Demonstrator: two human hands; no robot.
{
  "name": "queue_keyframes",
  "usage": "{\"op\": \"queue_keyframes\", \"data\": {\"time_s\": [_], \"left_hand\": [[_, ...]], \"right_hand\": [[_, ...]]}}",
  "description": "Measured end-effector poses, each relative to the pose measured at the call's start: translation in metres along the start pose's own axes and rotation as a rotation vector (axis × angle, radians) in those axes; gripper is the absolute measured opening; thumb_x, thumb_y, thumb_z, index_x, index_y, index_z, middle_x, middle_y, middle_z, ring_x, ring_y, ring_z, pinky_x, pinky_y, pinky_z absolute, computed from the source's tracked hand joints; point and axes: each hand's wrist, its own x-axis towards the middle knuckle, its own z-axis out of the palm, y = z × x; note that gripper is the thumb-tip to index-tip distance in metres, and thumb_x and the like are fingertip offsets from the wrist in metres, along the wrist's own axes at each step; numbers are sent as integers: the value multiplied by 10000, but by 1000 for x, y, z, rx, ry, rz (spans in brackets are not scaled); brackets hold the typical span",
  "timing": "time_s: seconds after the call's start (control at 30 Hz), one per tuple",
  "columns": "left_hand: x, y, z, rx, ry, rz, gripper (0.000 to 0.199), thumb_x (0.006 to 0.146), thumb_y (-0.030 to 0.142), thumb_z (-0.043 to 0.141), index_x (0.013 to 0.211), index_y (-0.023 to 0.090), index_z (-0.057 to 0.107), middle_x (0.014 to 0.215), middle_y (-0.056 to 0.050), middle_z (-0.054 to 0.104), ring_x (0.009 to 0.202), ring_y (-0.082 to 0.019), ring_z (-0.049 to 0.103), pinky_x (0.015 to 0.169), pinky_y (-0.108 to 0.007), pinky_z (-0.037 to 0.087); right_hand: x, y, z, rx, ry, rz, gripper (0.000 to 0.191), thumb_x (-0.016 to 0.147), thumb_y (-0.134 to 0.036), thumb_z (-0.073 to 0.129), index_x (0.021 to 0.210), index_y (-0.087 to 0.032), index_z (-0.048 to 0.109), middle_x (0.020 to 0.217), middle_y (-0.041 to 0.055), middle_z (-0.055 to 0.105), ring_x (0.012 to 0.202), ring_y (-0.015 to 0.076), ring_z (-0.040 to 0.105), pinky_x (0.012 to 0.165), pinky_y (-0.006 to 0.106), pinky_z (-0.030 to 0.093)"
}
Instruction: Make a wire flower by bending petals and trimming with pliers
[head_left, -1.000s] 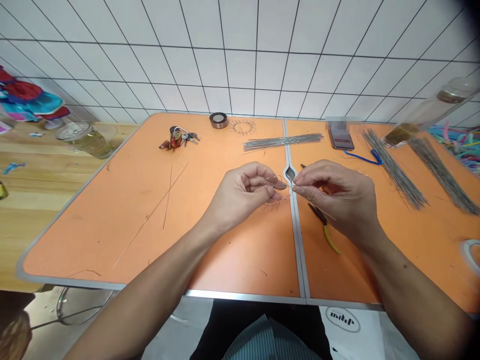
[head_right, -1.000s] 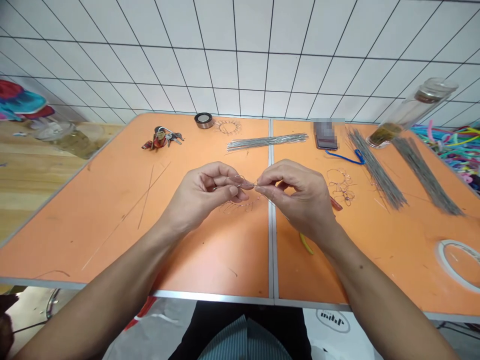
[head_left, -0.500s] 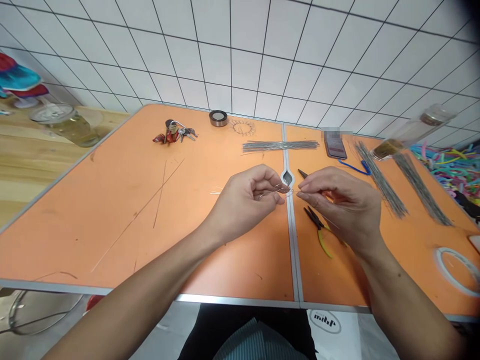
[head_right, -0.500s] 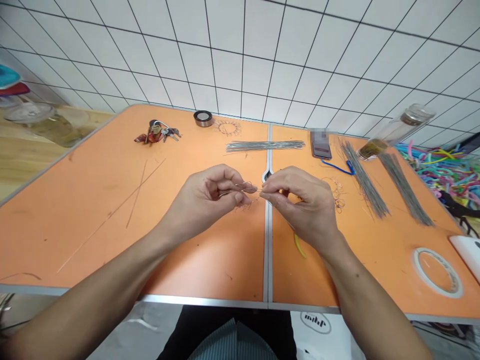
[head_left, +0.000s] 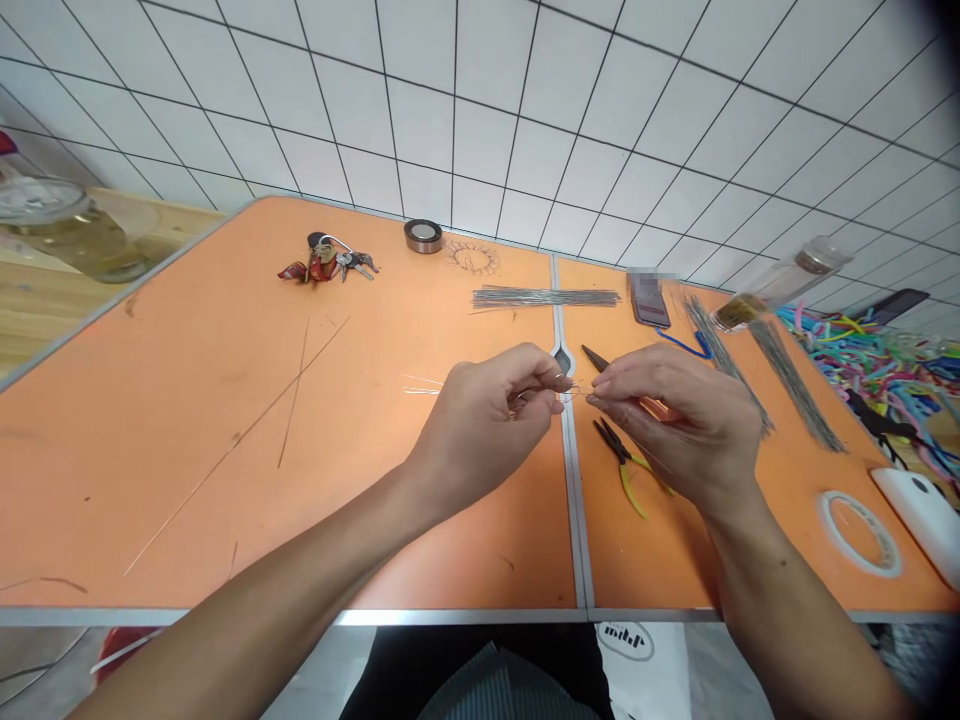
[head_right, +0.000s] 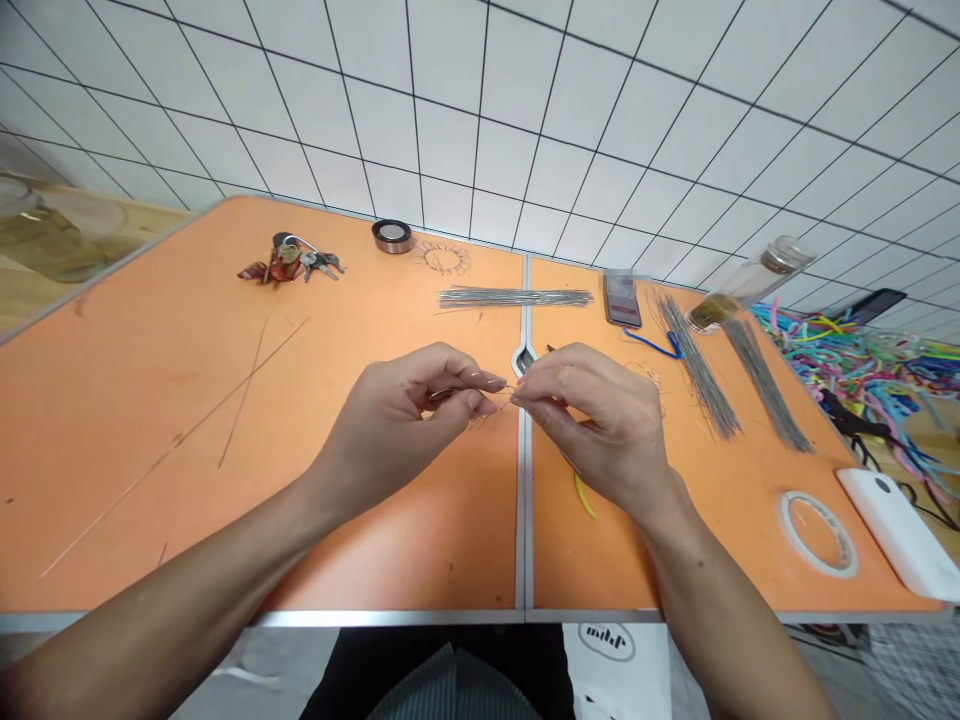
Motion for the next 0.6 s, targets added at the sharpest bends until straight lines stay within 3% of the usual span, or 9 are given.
{"op": "queue_keyframes", "data": {"time_s": [0.2,0.6], "left_hand": [[-1,5,1,22,31,14,142,916,105,676,949,243,686,982,-17,864,845,-189,819,741,-305,612],[-2,3,1,47,62,-24,183,911,88,690,991,227,780,940,-14,862,878,-186,828,742,-294,595]], "right_hand": [[1,-5,-1,-42,7,21,222,973,-136,770,952,-353,808,870,9,832,791,246,793,680,412,650],[1,-4,5,-127,15,-37,247,949,-75,729,935,-319,765,888,15,812,796,224,773,673,378,603]]}}
